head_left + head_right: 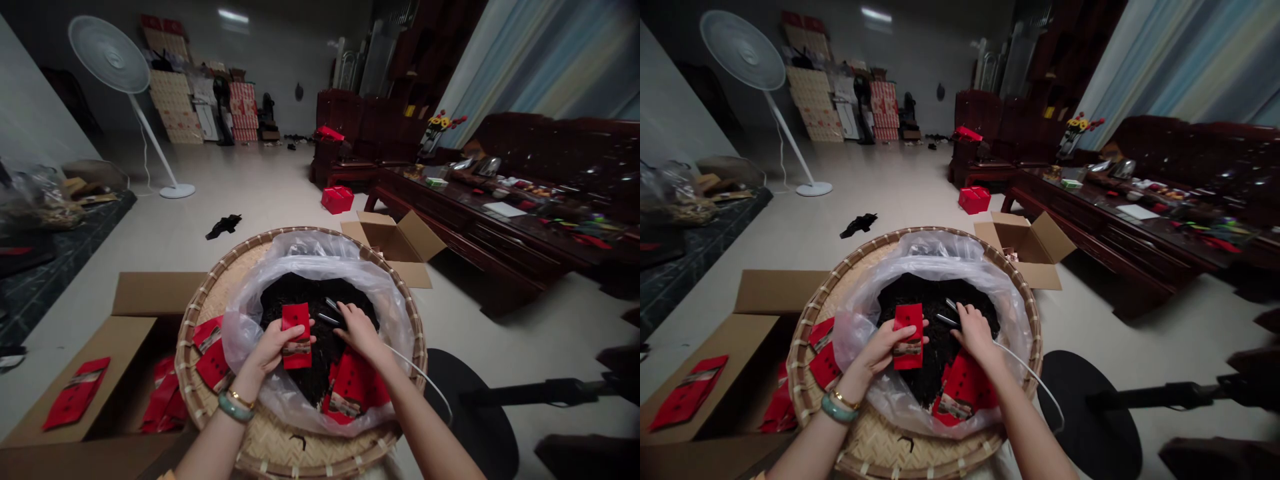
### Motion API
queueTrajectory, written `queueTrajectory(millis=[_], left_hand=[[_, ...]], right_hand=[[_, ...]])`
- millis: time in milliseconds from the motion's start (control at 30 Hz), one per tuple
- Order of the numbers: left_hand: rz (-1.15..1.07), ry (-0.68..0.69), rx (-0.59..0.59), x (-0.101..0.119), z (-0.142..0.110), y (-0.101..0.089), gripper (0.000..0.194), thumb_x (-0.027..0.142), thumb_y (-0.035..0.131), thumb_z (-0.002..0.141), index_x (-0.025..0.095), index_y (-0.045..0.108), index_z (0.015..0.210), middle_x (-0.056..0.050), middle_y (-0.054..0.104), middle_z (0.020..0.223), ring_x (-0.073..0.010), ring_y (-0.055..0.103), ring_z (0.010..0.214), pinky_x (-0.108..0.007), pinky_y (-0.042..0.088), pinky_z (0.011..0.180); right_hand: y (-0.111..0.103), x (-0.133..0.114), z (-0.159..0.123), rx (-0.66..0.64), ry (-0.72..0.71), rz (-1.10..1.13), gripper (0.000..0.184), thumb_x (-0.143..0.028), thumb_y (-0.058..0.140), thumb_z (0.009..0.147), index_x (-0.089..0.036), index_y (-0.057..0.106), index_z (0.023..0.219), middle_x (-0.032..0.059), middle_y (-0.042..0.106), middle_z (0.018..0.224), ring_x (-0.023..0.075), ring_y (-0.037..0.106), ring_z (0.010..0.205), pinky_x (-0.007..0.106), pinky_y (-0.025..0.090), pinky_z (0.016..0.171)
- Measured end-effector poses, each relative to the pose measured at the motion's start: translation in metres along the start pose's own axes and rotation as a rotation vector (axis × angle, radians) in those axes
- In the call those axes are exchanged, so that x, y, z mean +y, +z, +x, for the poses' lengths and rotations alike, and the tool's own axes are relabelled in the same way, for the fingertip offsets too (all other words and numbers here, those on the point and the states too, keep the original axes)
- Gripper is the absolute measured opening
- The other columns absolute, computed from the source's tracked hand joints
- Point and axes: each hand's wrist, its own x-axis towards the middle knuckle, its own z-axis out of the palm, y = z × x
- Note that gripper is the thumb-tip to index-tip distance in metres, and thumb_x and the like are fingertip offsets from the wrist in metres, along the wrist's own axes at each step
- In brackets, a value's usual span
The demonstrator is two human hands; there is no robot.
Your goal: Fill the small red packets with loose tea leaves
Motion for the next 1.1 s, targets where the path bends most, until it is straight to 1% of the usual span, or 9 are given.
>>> queueTrajectory(millis=[67, 167, 300, 367, 467, 567, 733, 900, 1100], left_hand=[[0.003, 0.004, -0.001, 0.000, 0.000, 0.000, 0.043, 0.022, 0.076, 0.065, 0.011, 0.060, 0.103, -0.020, 0.062, 0.117, -0.0268, 0.069, 0.080, -0.032, 0.057, 0.061], [0.016, 0.010, 0.001, 0.000, -0.001, 0.000, 0.043, 0.023, 0.076, 0.065, 0.011, 0.061, 0.103, -0.020, 0.060, 0.120, -0.0265, 0.069, 0.079, -0.032, 0.057, 0.061], [0.044, 0.007, -0.009, 0.002, -0.001, -0.001, 0.044, 0.023, 0.076, 0.063, 0.011, 0.061, 0.102, -0.020, 0.059, 0.120, -0.0260, 0.069, 0.079, -0.031, 0.056, 0.061], [0.060, 0.003, -0.013, 0.002, -0.002, 0.000, 0.045, 0.023, 0.077, 0.062, 0.010, 0.061, 0.102, -0.020, 0.061, 0.117, -0.0260, 0.069, 0.078, -0.031, 0.056, 0.061], [0.085, -0.013, -0.016, 0.003, -0.001, 0.003, 0.048, 0.023, 0.079, 0.059, 0.011, 0.061, 0.102, -0.019, 0.063, 0.114, -0.0262, 0.070, 0.076, -0.032, 0.056, 0.061], [0.115, -0.025, -0.032, 0.002, -0.001, 0.004, 0.045, 0.024, 0.079, 0.058, 0.010, 0.063, 0.099, -0.018, 0.065, 0.109, -0.0261, 0.069, 0.074, -0.032, 0.056, 0.060], [0.102, 0.001, -0.032, -0.001, 0.000, 0.002, 0.042, 0.025, 0.078, 0.060, 0.010, 0.064, 0.097, -0.016, 0.068, 0.101, -0.0247, 0.069, 0.071, -0.031, 0.055, 0.060], [0.101, -0.020, -0.020, -0.004, 0.001, 0.000, 0.039, 0.026, 0.077, 0.061, 0.009, 0.064, 0.094, -0.014, 0.070, 0.091, -0.0252, 0.069, 0.072, -0.031, 0.055, 0.061], [0.065, -0.028, -0.049, -0.003, 0.001, -0.001, 0.039, 0.032, 0.076, 0.064, 0.008, 0.063, 0.092, -0.012, 0.070, 0.077, -0.0246, 0.069, 0.068, -0.029, 0.055, 0.056]], right_hand=[[0.002, 0.002, 0.001, -0.002, 0.007, -0.006, 0.060, -0.025, 0.064, 0.073, -0.014, 0.045, 0.129, 0.0153, 0.055, 0.113, 0.0276, 0.052, 0.103, 0.035, 0.042, 0.085], [-0.001, 0.007, 0.006, 0.009, -0.015, 0.086, 0.051, -0.026, 0.062, 0.074, -0.013, 0.052, 0.122, 0.0138, 0.057, 0.109, 0.0253, 0.054, 0.099, 0.033, 0.043, 0.084], [-0.022, 0.012, 0.011, 0.056, -0.087, 0.385, 0.044, -0.028, 0.059, 0.076, -0.012, 0.057, 0.117, 0.0116, 0.062, 0.108, 0.0226, 0.058, 0.097, 0.034, 0.043, 0.086], [-0.037, 0.008, 0.012, -0.020, -0.148, 0.568, 0.044, -0.032, 0.060, 0.076, -0.014, 0.058, 0.116, 0.0097, 0.063, 0.111, 0.0231, 0.058, 0.101, 0.035, 0.043, 0.088], [-0.055, -0.009, 0.016, -0.236, -0.230, 0.711, 0.049, -0.036, 0.066, 0.071, -0.016, 0.060, 0.115, 0.0076, 0.064, 0.113, 0.0248, 0.059, 0.102, 0.037, 0.044, 0.089], [-0.064, -0.030, 0.025, -0.321, -0.260, 0.665, 0.056, -0.038, 0.070, 0.066, -0.015, 0.061, 0.116, 0.0088, 0.064, 0.113, 0.0262, 0.059, 0.101, 0.037, 0.044, 0.088], [-0.062, -0.052, 0.037, -0.323, -0.282, 0.553, 0.049, -0.039, 0.070, 0.066, -0.017, 0.065, 0.111, 0.0066, 0.067, 0.108, 0.0250, 0.061, 0.096, 0.033, 0.046, 0.084], [-0.060, -0.056, 0.036, -0.322, -0.258, 0.512, 0.041, -0.035, 0.067, 0.069, -0.017, 0.068, 0.106, 0.0044, 0.071, 0.095, 0.0218, 0.064, 0.082, 0.029, 0.046, 0.072], [-0.056, -0.054, 0.035, -0.307, -0.276, 0.565, 0.031, -0.028, 0.064, 0.072, -0.018, 0.070, 0.101, 0.0031, 0.072, 0.091, 0.0215, 0.064, 0.083, 0.029, 0.046, 0.074]])
